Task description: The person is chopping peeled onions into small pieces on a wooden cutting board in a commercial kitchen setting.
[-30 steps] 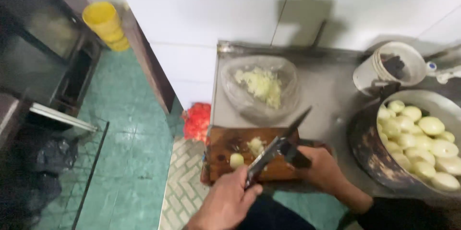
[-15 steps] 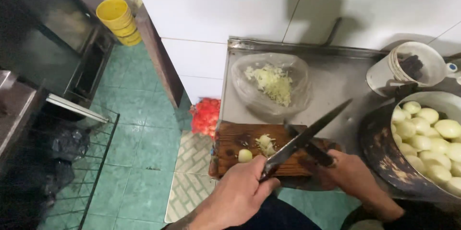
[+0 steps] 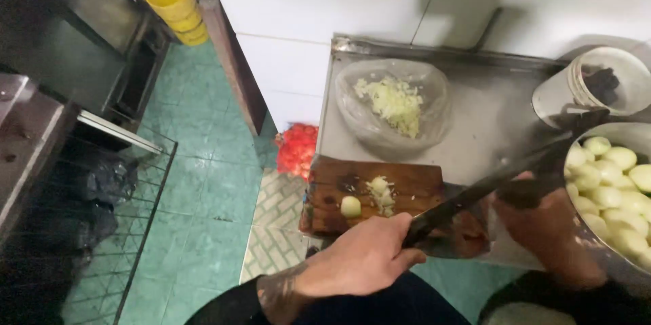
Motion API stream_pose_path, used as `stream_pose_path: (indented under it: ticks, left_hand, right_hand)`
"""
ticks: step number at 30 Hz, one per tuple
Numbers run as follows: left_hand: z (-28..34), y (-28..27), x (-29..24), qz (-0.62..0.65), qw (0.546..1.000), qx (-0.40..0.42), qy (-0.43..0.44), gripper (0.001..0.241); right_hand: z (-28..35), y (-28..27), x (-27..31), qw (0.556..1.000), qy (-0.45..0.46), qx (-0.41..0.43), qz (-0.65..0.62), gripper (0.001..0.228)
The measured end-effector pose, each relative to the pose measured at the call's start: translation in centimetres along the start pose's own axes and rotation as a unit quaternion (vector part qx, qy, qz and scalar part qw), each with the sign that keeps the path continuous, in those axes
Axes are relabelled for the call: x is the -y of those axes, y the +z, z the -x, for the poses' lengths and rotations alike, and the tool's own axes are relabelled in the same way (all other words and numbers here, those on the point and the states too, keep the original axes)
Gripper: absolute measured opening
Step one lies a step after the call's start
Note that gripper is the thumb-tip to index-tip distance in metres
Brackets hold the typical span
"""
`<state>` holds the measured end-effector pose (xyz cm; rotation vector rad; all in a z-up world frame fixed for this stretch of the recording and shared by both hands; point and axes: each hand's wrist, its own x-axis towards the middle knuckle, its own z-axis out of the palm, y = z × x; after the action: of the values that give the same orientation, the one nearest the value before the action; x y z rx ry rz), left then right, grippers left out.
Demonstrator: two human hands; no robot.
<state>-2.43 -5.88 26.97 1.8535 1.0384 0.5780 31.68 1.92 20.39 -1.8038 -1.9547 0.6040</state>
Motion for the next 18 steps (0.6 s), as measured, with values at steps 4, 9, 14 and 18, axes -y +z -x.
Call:
stream_pose_path:
  ticks: [4, 9, 14, 18]
  left_hand:
    - [0.1, -0.4, 0.5, -0.002, 0.998, -0.057, -0.013, 0.035]
    - [-0.4, -0.4, 0.0, 0.006, 0.998, -0.065, 0.007, 0.034]
    - [1.2, 1.1, -0.4, 0.019, 0.999, -0.025, 0.009, 0.032]
    - [0.9, -0.2, -0.5, -0.009, 0.999, -0.052, -0.008, 0.033]
  right_hand:
    - [-0.7, -0.1, 1.4, 0.996, -0.046, -0.047, 0.052, 0.025]
    - [0.7, -0.8, 5.0, 0.989, 0.121, 0.016, 0.084, 0.038]
    - [-0.2, 1.1, 0.4, 0.989, -0.032, 0.059, -0.132, 0.035]
    - [-2.3, 1.4, -4.7, 0.983, 0.038, 0.171, 0.051, 0.028]
